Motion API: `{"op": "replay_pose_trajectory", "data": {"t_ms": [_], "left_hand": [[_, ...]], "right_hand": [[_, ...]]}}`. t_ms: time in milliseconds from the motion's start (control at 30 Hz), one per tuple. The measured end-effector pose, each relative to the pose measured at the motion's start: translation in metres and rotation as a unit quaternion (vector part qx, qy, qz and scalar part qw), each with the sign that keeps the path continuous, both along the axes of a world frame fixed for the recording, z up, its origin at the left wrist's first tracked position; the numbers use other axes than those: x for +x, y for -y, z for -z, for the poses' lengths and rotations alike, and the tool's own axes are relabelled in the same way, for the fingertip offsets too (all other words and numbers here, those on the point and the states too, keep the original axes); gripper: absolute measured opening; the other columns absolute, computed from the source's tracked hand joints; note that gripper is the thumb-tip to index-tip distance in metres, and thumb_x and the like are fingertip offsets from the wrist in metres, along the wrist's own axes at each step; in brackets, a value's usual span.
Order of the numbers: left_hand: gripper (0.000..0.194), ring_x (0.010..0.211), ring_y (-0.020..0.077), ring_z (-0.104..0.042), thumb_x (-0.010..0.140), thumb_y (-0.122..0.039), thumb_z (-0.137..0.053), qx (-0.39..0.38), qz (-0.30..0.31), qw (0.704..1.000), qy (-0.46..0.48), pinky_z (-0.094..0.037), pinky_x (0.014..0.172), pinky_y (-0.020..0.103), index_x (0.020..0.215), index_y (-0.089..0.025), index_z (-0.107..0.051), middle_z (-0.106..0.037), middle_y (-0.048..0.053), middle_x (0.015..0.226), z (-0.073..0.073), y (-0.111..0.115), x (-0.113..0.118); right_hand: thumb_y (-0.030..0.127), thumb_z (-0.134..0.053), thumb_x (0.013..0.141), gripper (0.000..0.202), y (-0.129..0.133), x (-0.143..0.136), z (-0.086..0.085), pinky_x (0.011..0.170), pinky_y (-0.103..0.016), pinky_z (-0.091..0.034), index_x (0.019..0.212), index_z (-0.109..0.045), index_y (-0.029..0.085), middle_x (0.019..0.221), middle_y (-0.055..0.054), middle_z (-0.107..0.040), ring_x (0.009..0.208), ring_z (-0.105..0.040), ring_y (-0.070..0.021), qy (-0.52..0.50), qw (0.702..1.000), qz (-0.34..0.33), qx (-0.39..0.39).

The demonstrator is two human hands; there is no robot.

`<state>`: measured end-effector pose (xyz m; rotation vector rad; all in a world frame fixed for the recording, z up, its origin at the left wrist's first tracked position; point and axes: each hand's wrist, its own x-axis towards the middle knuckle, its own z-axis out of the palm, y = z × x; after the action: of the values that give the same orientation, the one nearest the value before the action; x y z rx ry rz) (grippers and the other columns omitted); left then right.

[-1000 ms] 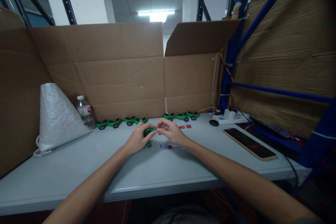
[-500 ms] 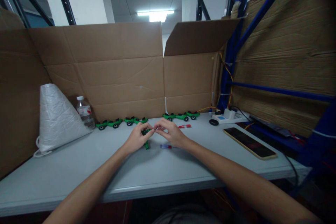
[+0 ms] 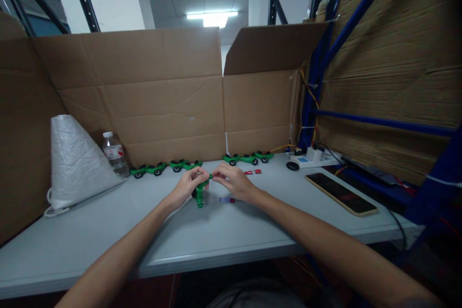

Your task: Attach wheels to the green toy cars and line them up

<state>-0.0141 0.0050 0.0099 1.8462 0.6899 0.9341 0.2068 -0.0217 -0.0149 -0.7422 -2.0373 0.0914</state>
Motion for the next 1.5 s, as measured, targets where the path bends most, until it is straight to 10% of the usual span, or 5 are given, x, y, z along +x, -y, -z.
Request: {"op": "replay_pose_trajectory", "data": {"t_ms": [733,1500], "left_hand": [[0.040,0.070,0.0145,-0.061,0.092,-0.057,-0.069,-0.072,0.029,0.997,-0.004,-0.045,0.065,0.024,0.093,-0.017,-0.062,-0.065,0.003,0.077,0.001,0.002,-0.001],[0.055,0.059,0.0146,-0.061,0.094,-0.071,-0.057,-0.058,0.006,0.997,-0.044,-0.040,0.054,0.023,0.097,-0.016,-0.063,-0.069,0.004,0.070,0.013,-0.006,0.000]], "right_hand": [[0.032,-0.061,0.103,0.027,0.010,0.003,-0.003,0.080,-0.031,-0.049,0.128,-0.059,0.021,0.109,-0.006,-0.065,0.081,-0.061,-0.0170,0.042,0.999,-0.015,-0.016],[0.024,-0.056,0.104,0.010,-0.008,0.005,0.010,0.066,-0.024,-0.038,0.094,-0.059,0.022,0.076,0.002,-0.062,0.071,-0.058,-0.0146,0.138,0.989,0.018,-0.047]]}}
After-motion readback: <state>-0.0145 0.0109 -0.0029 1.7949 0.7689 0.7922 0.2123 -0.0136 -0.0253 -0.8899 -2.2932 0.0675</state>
